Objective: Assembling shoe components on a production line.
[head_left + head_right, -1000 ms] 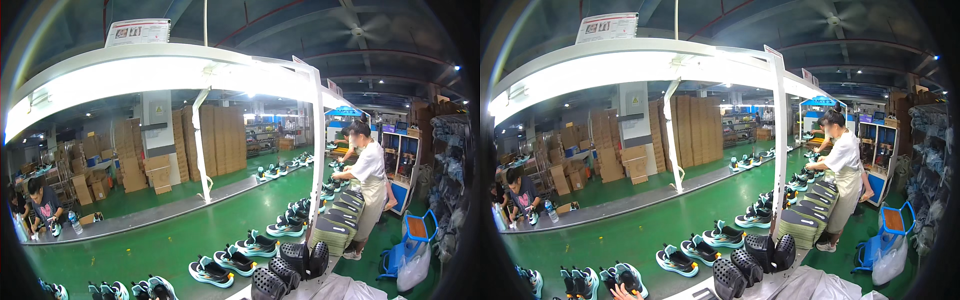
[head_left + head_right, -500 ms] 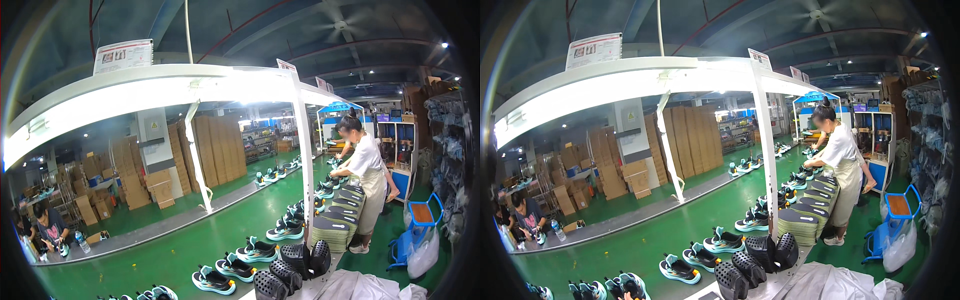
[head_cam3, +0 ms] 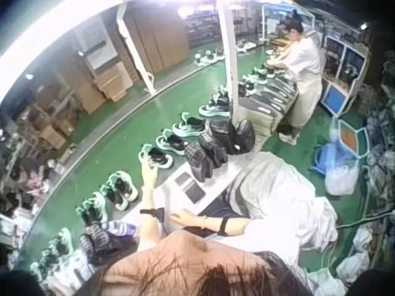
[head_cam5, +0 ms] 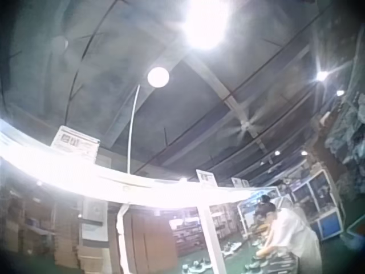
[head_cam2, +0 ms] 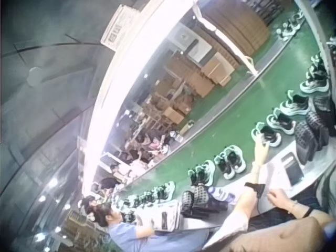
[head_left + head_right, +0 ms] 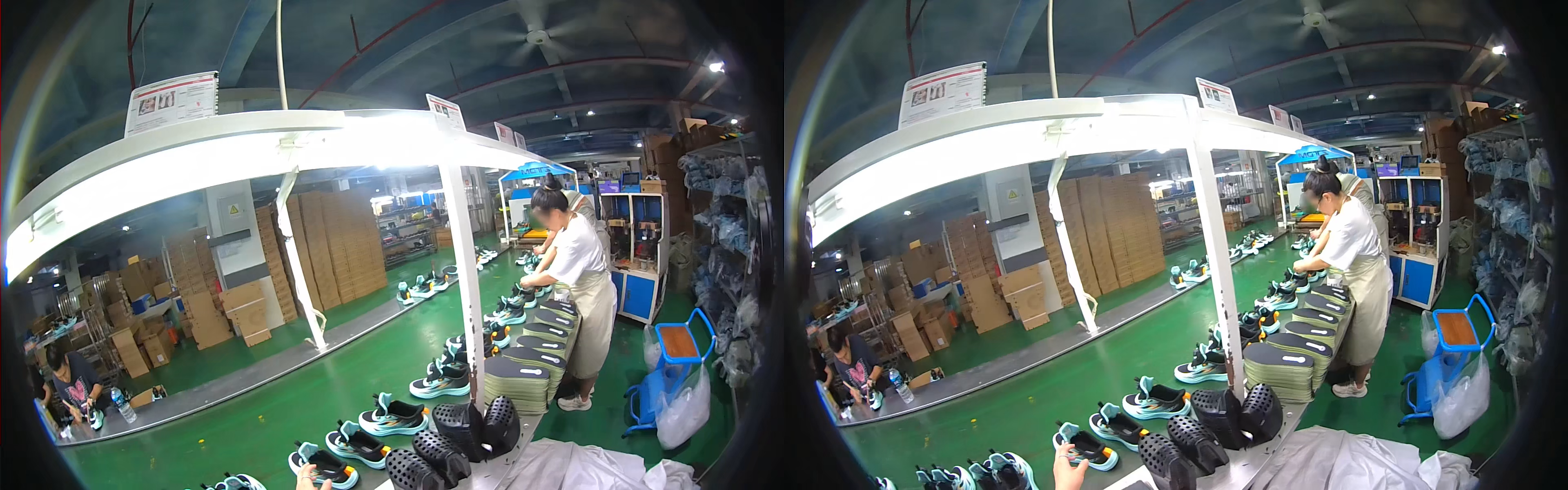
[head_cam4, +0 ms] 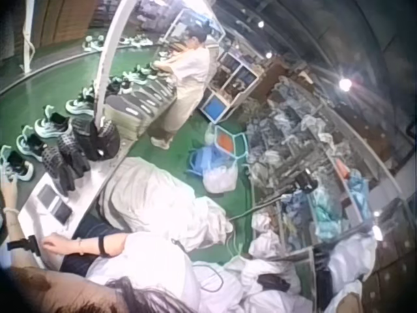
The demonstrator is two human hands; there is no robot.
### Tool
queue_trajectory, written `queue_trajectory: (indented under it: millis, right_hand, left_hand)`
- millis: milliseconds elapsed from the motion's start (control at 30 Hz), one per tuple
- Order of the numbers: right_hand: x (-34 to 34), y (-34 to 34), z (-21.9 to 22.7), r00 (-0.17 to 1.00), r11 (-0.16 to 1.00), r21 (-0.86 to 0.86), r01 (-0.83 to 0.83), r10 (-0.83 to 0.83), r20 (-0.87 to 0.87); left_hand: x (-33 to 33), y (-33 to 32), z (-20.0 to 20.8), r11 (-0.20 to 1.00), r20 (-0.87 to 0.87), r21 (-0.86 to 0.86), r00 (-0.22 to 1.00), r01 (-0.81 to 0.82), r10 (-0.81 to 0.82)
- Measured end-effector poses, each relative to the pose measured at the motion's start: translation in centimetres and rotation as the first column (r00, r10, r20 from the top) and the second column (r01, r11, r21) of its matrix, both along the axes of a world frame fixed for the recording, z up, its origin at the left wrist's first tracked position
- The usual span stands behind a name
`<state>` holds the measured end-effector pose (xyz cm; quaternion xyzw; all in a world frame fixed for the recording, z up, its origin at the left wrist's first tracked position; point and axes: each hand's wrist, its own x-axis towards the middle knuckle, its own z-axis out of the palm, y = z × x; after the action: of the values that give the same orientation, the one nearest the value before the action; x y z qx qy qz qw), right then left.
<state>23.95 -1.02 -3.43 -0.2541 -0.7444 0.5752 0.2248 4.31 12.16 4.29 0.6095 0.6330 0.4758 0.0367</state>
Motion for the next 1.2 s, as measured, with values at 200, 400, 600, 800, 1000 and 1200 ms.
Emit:
queue_trajectory:
  millis: [200,400,600,800,1000,1200]
  right_hand:
    - [0.7,0.4,0.5,0.998,0.999,0.006,-0.053,0.053,-0.036]
    - [0.2,0.6,-0.9,0.996,0.991,0.128,-0.032,0.043,-0.08]
    - [-0.1,0.3,-1.5,0.994,0.987,0.157,-0.036,0.052,-0.099]
    - [0.3,-0.3,-0.8,0.986,0.984,0.175,-0.02,0.049,-0.158]
    - [-0.4,-1.2,-2.6,0.992,0.975,0.22,-0.04,0.065,-0.11]
    - [-0.1,-0.7,-2.8,0.991,0.982,0.185,0.036,-0.011,-0.135]
  left_hand:
    - [1.0,2.5,-0.1,0.96,-0.215,-0.277,0.976,-0.025,-0.036]
    - [1.0,2.9,1.1,0.837,-0.292,-0.543,0.951,-0.074,-0.105]
    - [1.0,3.8,1.6,0.706,-0.406,-0.681,0.903,-0.197,-0.14]
    - [-4.1,6.8,-3.9,0.524,-0.343,-0.842,0.879,-0.131,-0.331]
    - [-4.3,5.5,-5.2,0.437,-0.283,-0.894,0.883,-0.101,-0.375]
    - [0.1,2.8,-2.4,0.592,-0.367,-0.792,0.891,-0.148,-0.268]
